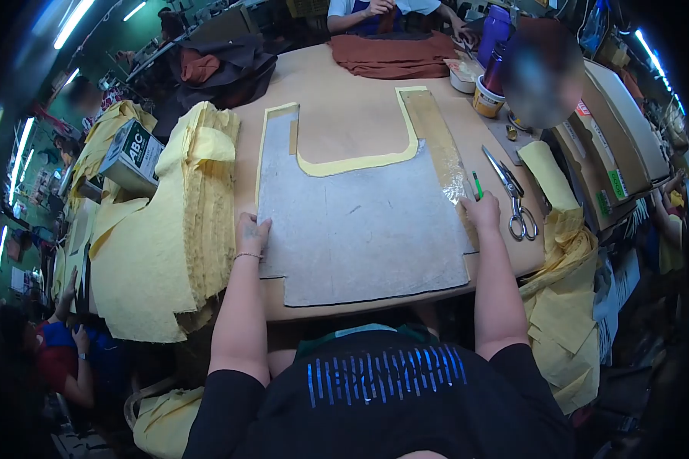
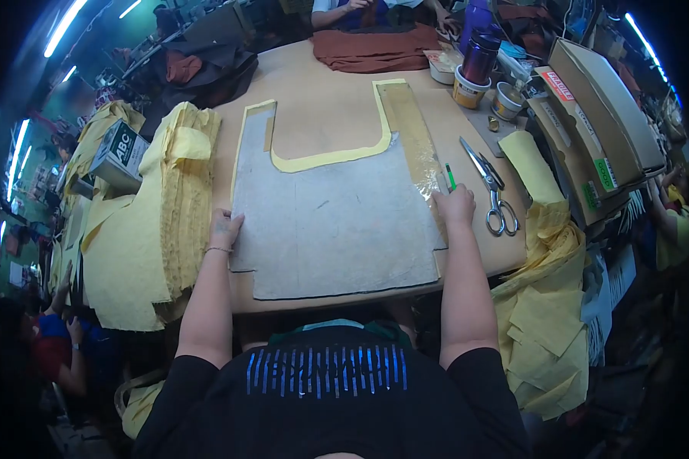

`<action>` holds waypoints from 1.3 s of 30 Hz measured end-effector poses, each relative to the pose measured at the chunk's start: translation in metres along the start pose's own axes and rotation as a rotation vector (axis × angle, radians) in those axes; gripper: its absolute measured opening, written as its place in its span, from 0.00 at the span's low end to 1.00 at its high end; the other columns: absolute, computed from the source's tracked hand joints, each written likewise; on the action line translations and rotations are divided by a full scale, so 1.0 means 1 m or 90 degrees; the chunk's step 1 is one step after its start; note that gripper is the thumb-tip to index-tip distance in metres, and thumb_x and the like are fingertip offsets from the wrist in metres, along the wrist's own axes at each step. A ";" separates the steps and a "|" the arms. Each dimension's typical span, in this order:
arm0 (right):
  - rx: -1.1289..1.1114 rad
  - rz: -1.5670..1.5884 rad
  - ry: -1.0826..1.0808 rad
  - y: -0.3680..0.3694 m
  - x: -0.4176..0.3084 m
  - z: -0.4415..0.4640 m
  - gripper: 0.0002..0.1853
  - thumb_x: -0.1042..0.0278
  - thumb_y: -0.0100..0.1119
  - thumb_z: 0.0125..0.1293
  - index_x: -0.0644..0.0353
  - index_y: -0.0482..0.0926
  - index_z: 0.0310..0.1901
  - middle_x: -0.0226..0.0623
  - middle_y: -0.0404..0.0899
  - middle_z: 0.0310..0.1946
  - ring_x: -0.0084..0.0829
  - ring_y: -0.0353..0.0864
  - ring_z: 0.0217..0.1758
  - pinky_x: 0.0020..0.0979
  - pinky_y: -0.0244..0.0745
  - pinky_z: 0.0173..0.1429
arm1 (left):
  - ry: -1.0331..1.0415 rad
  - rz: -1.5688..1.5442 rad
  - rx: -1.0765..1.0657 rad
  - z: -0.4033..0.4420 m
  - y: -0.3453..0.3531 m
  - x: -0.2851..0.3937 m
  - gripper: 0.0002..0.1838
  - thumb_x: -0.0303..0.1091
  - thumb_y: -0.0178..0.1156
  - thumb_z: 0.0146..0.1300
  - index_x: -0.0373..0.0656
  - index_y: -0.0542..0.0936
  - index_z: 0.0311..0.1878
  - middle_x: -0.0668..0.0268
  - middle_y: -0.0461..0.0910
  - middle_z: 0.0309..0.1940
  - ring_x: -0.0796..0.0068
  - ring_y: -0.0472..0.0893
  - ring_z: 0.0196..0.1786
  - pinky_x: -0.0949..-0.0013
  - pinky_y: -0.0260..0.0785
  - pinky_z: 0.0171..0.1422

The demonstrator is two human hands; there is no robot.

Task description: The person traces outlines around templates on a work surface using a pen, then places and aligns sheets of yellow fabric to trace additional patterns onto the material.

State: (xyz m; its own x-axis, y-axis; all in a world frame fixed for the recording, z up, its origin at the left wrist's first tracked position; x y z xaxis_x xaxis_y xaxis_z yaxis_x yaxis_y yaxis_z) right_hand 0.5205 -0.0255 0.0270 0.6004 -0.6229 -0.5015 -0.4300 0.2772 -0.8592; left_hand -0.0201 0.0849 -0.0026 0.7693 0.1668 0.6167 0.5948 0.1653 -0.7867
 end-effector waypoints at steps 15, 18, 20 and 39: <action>-0.042 0.059 -0.005 0.003 0.007 0.022 0.25 0.53 0.65 0.41 0.65 0.72 0.36 0.46 0.75 0.34 0.43 0.75 0.41 0.37 0.68 0.47 | -0.012 0.039 -0.023 -0.014 -0.005 0.006 0.23 0.42 0.66 0.43 0.34 0.71 0.35 0.52 0.75 0.31 0.56 0.75 0.36 0.63 0.67 0.41; -0.015 0.082 -0.026 0.006 0.014 0.027 0.24 0.54 0.65 0.41 0.65 0.72 0.35 0.46 0.75 0.34 0.42 0.75 0.41 0.37 0.69 0.46 | -0.025 -0.038 -0.040 -0.010 -0.003 -0.005 0.22 0.41 0.65 0.43 0.34 0.71 0.35 0.53 0.75 0.30 0.59 0.76 0.35 0.63 0.68 0.40; -0.016 0.081 -0.037 -0.002 0.007 0.018 0.23 0.55 0.65 0.41 0.64 0.72 0.34 0.46 0.75 0.35 0.42 0.75 0.41 0.37 0.69 0.46 | -0.002 -0.036 -0.006 -0.012 -0.009 -0.007 0.21 0.40 0.65 0.44 0.34 0.71 0.34 0.53 0.75 0.29 0.60 0.76 0.34 0.64 0.67 0.39; 0.001 0.209 -0.052 0.015 0.020 0.032 0.20 0.63 0.63 0.42 0.67 0.73 0.35 0.48 0.76 0.33 0.41 0.76 0.37 0.35 0.70 0.43 | -0.028 -0.117 -0.120 -0.028 -0.010 0.009 0.17 0.32 0.65 0.45 0.34 0.71 0.36 0.64 0.75 0.26 0.77 0.75 0.27 0.75 0.69 0.30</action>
State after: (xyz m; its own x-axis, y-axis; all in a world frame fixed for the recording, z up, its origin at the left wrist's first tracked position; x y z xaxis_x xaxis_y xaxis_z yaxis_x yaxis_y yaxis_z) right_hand 0.5470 -0.0104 0.0008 0.4822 -0.4399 -0.7576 -0.6080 0.4546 -0.6509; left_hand -0.0129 0.0574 0.0097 0.6362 0.1927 0.7471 0.7596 0.0136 -0.6503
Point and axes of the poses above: each hand's wrist, its own z-axis towards the middle knuckle, its own y-axis out of the palm, x = y × z, the point moved 9 cm from there along z, towards the middle knuckle
